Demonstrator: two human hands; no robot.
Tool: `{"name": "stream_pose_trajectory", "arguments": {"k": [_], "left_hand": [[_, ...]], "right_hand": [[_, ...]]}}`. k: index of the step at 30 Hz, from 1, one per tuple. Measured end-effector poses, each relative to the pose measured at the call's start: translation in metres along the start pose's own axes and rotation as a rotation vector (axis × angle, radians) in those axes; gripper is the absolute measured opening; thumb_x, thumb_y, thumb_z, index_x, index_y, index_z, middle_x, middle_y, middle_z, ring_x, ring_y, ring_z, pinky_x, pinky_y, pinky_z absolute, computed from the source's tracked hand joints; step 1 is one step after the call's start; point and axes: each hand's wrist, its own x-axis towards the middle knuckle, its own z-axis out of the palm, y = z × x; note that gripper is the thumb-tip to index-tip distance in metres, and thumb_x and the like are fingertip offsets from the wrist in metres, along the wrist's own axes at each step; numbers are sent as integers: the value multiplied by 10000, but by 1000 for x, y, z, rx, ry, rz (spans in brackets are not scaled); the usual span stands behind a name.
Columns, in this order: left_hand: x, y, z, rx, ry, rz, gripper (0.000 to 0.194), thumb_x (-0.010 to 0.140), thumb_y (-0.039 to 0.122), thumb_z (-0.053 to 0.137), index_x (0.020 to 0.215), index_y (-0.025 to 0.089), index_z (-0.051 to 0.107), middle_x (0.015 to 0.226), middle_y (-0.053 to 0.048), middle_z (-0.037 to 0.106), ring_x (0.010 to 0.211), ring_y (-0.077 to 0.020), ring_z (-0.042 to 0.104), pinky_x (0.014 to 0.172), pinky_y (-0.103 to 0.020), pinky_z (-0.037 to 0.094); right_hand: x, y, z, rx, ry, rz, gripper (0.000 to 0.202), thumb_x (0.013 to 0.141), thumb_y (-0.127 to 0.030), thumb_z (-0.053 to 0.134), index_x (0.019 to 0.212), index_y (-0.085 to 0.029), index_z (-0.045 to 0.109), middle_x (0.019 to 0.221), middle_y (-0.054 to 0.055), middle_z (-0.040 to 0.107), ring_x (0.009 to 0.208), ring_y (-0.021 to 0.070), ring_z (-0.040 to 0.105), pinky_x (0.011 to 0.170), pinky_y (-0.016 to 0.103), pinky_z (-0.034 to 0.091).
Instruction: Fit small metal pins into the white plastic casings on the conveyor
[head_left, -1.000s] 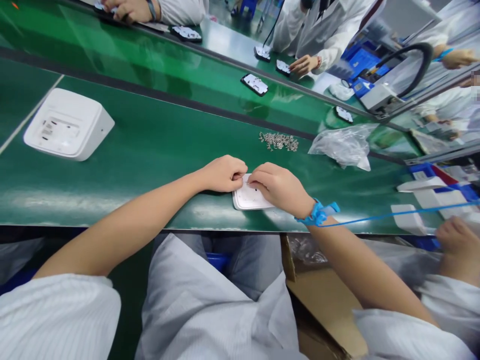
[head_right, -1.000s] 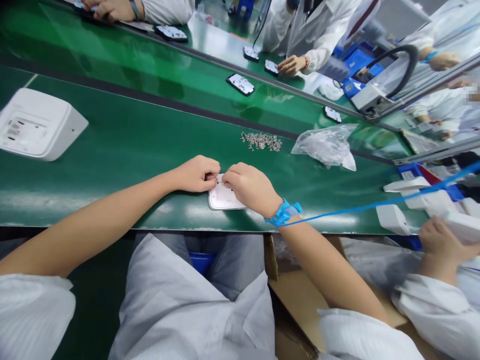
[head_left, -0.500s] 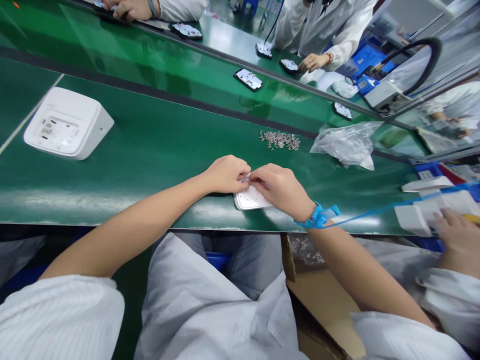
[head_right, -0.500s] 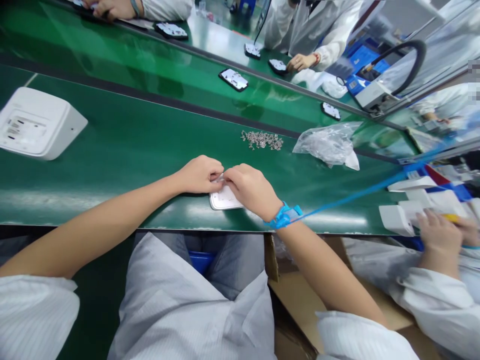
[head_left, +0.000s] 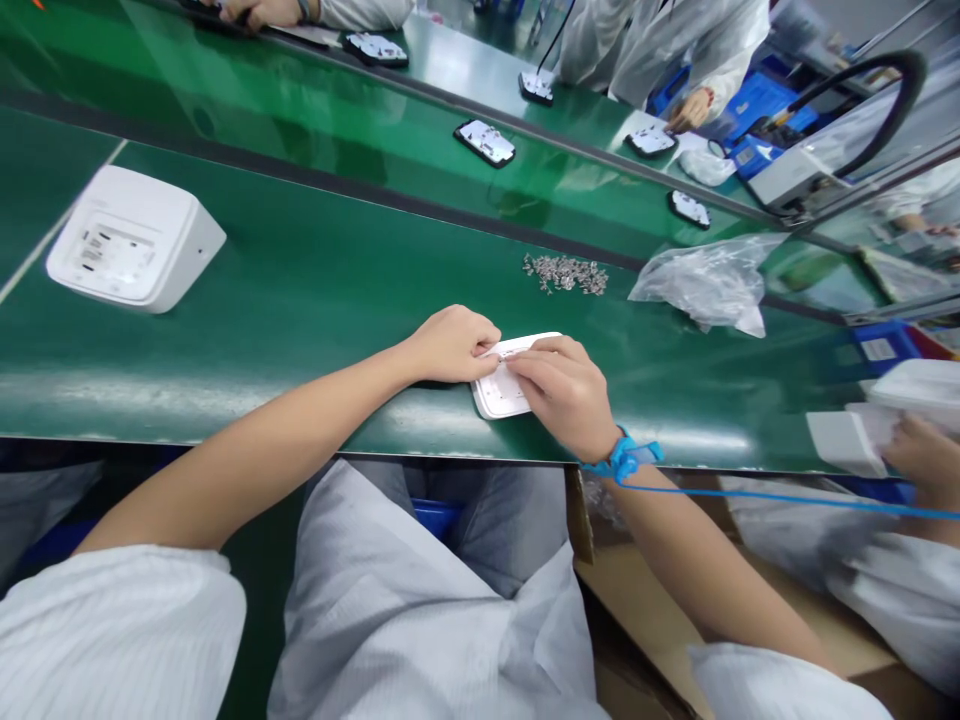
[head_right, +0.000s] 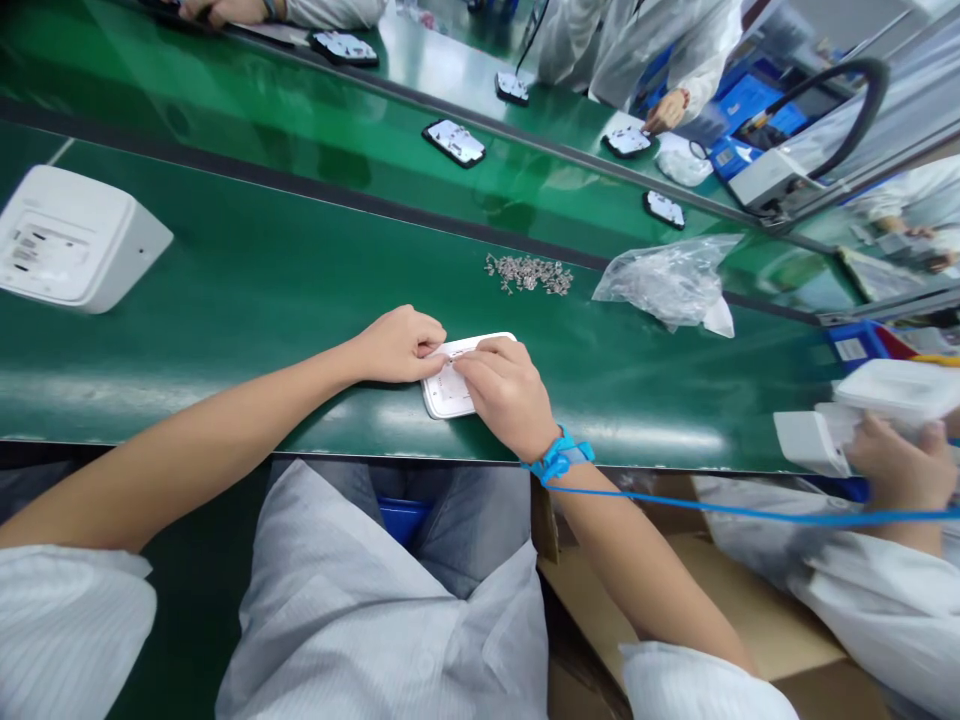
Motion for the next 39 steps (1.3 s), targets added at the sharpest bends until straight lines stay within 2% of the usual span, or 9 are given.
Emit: {"name": "stream_pose_trajectory", "arguments": {"k": [4, 8, 13, 18, 25, 33, 36, 39], "left_hand": [[1, 4, -1, -15, -7, -48, 334, 725, 307, 552, 548, 189, 294, 529, 30, 351, 538, -119, 296, 603, -345, 196], [3, 12, -1, -20, -35, -121, 323, 697, 268, 559, 524, 188, 297, 506, 36, 325, 531, -119, 275, 610, -346, 186], [5, 19, -2, -12, -65, -170, 337, 706, 227, 559, 510, 187, 287, 484, 45, 307, 532, -117, 225, 633, -341, 181], [6, 19, -5, -21, -91, -203, 352, 705, 198, 573, 503, 190, 285, 485, 50, 290, 541, -122, 221, 626, -340, 177], [7, 18, -10, -74, -114, -196, 357, 701, 175, 583, 506, 199, 285, 488, 54, 280, 536, -124, 246, 610, -338, 179], [7, 18, -9, -77, -113, -215, 366, 701, 186, 612, 502, 199, 304, 478, 52, 307, 534, -128, 257, 617, -337, 186], [9, 18, -7, -63, -110, -219, 356, 687, 193, 618, 499, 199, 315, 472, 50, 325, 527, -131, 262, 618, -337, 194], [11, 18, -5, -39, -93, -233, 350, 678, 215, 615, 486, 201, 322, 461, 46, 345, 516, -132, 261, 615, -337, 201]], "right_hand": [[0, 0, -2, -23, -32, -5, 181, 983, -97, 594, 984, -207, 737, 912, 39, 784, 953, 236, 649, 843, 393, 534], [6, -2, -7, -41, -62, -88, 179, 981, -67, 581, 976, -170, 727, 927, 61, 778, 961, 238, 633, 864, 380, 530], [10, -1, -10, -65, -130, -157, 218, 1014, -89, 534, 942, -178, 719, 970, 68, 775, 974, 238, 619, 882, 387, 518], [12, 0, -11, -103, -213, -179, 297, 1032, -78, 466, 896, -177, 711, 933, 81, 762, 924, 233, 607, 831, 397, 491], [8, -2, -8, -122, -99, -177, 172, 997, -86, 577, 965, -173, 721, 977, 63, 777, 974, 235, 597, 880, 387, 498], [5, -3, -7, -91, -76, -163, 235, 980, -36, 541, 960, -183, 723, 1011, 68, 778, 1013, 227, 616, 902, 388, 502], [6, -3, -8, -75, -99, -163, 278, 979, -14, 499, 943, -180, 720, 1011, 82, 772, 1036, 230, 624, 919, 395, 509], [7, -1, -7, -63, -182, -147, 311, 979, -10, 466, 910, -182, 716, 1014, 88, 768, 1035, 236, 630, 939, 409, 518]]}}
